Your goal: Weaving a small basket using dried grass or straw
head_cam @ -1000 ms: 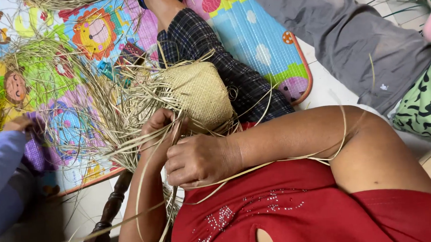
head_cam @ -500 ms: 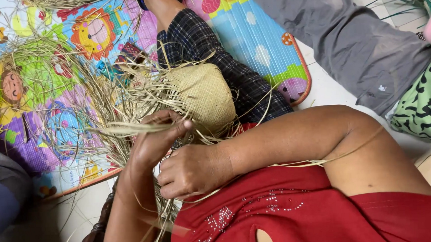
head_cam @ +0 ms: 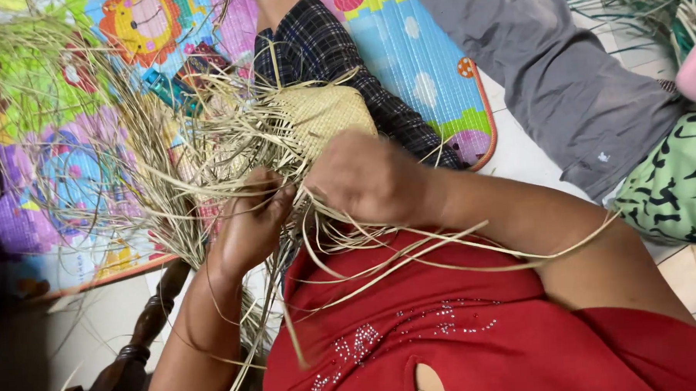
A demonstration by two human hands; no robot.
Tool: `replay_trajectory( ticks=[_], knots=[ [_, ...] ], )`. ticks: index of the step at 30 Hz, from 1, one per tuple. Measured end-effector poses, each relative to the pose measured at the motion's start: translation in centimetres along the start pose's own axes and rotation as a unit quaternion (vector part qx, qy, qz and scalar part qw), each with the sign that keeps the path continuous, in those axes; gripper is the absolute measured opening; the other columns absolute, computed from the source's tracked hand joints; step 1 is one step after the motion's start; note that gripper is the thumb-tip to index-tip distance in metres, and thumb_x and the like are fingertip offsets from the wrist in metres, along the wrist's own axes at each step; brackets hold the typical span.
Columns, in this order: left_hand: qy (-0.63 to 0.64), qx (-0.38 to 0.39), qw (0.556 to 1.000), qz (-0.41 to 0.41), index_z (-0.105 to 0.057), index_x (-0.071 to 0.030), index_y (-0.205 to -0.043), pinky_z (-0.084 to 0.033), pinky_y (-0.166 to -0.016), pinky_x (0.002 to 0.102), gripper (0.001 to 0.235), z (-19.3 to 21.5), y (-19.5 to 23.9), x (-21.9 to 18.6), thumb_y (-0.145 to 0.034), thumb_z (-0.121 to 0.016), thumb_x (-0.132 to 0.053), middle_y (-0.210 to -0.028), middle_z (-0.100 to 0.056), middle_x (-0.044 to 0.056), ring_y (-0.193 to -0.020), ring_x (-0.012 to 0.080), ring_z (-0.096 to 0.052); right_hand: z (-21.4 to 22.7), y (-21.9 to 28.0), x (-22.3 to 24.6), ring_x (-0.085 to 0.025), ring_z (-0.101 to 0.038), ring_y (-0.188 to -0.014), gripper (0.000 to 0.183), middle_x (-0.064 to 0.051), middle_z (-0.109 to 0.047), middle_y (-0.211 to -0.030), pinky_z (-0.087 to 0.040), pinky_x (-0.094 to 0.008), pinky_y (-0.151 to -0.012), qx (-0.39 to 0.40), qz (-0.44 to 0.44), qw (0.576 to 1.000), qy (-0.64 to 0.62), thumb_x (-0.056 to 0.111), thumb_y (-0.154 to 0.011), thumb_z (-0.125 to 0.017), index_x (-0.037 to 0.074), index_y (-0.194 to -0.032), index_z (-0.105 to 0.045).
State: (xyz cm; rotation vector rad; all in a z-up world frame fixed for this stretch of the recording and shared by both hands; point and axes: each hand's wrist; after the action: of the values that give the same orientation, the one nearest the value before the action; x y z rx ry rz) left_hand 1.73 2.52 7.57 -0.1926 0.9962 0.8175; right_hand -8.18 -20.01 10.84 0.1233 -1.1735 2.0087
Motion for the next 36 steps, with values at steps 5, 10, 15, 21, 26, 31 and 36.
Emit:
replay_trajectory(
  ticks=[5, 10, 15, 21, 26, 31, 36],
  knots=[
    [0.098, -0.013, 0.995, 0.005, -0.064, 0.005, -0.098, -0.052, -0.084, 0.058, 0.026, -1.6, -0.1, -0.6, -0.104, -0.049, -0.016, -0.086, -0.069, 0.029, -0.089, 0.046, -0.069, -0.5, 3.1, -3.8, -0.025, -0.063, -0.088, 0.012, -0.006, -0.06, -0.091, -0.052, -0.041, -0.077, 0.026, -0.099, 0.978, 0.179, 0.018, -0.1, -0.062, 0.009, -0.106, -0.067],
    [0.194, -0.081, 0.976, -0.056, -0.063, 0.005, -0.107, -0.05, -0.088, 0.05, 0.018, -4.0, -0.2, 2.7, -0.1, -0.053, -0.008, -0.09, -0.066, 0.023, -0.092, 0.033, -0.066, -1.5, 1.7, -2.5, -0.024, -0.053, -0.096, 0.022, -0.004, -0.051, -0.097, -0.046, -0.041, -0.082, 0.023, -0.074, 0.954, 0.291, 0.036, -0.098, -0.065, 0.013, -0.098, -0.062],
    [0.32, -0.103, 0.941, -0.05, -0.06, 0.004, -0.119, -0.054, -0.089, 0.034, 0.025, -4.7, 0.4, 2.5, -0.101, -0.065, -0.012, -0.093, -0.07, 0.009, -0.089, 0.0149, -0.063, -3.4, 1.8, -3.1, -0.024, -0.053, -0.094, 0.039, -0.002, -0.049, -0.095, -0.04, -0.04, -0.08, -0.019, -0.07, 0.938, 0.339, 0.055, -0.099, -0.057, 0.017, -0.09, -0.055],
    [0.356, -0.107, 0.927, -0.045, -0.062, -0.001, -0.118, -0.056, -0.09, 0.032, 0.021, -5.9, 0.2, 4.2, -0.1, -0.066, -0.012, -0.099, -0.07, 0.006, -0.091, 0.0089, -0.065, -3.7, 1.7, -3.5, -0.026, -0.051, -0.091, 0.039, -0.002, -0.044, -0.092, -0.039, -0.041, -0.076, -0.013, -0.078, 0.94, 0.331, 0.054, -0.102, -0.049, 0.018, -0.087, -0.049],
    [0.352, -0.114, 0.927, -0.057, -0.065, 0.001, -0.115, -0.056, -0.091, 0.035, 0.021, -5.8, -0.1, 3.5, -0.099, -0.068, -0.012, -0.1, -0.069, 0.01, -0.093, 0.0129, -0.064, -3.8, 2.3, -3.4, -0.028, -0.053, -0.094, 0.046, -0.004, -0.048, -0.094, -0.041, -0.041, -0.08, -0.003, -0.087, 0.935, 0.345, 0.06, -0.104, -0.045, 0.017, -0.088, -0.052],
    [0.375, -0.115, 0.919, -0.048, -0.064, 0.001, -0.117, -0.055, -0.093, 0.036, 0.023, -6.3, -0.2, 3.3, -0.099, -0.068, -0.013, -0.101, -0.066, 0.008, -0.095, 0.0132, -0.062, -3.8, 1.6, -2.6, -0.026, -0.053, -0.091, 0.055, -0.002, -0.047, -0.092, -0.04, -0.04, -0.078, -0.006, -0.088, 0.93, 0.358, 0.07, -0.101, -0.045, 0.017, -0.086, -0.051],
    [0.406, -0.116, 0.905, -0.059, -0.064, -0.003, -0.116, -0.054, -0.09, 0.031, 0.02, -6.1, -0.4, 3.3, -0.099, -0.069, -0.011, -0.1, -0.065, 0.004, -0.092, 0.0097, -0.062, -3.2, 0.7, -1.3, -0.027, -0.052, -0.095, 0.045, -0.003, -0.045, -0.092, -0.041, -0.04, -0.079, 0.01, -0.106, 0.943, 0.316, 0.058, -0.102, -0.054, 0.016, -0.088, -0.048]
  ],
)
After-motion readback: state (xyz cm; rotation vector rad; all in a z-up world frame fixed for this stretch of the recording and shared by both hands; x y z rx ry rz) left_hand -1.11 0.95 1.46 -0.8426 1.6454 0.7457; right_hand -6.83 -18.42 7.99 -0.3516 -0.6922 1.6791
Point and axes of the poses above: each hand's wrist, its own y-axis away from the middle knuckle, its own z-axis out of the back of the hand, x = y × z
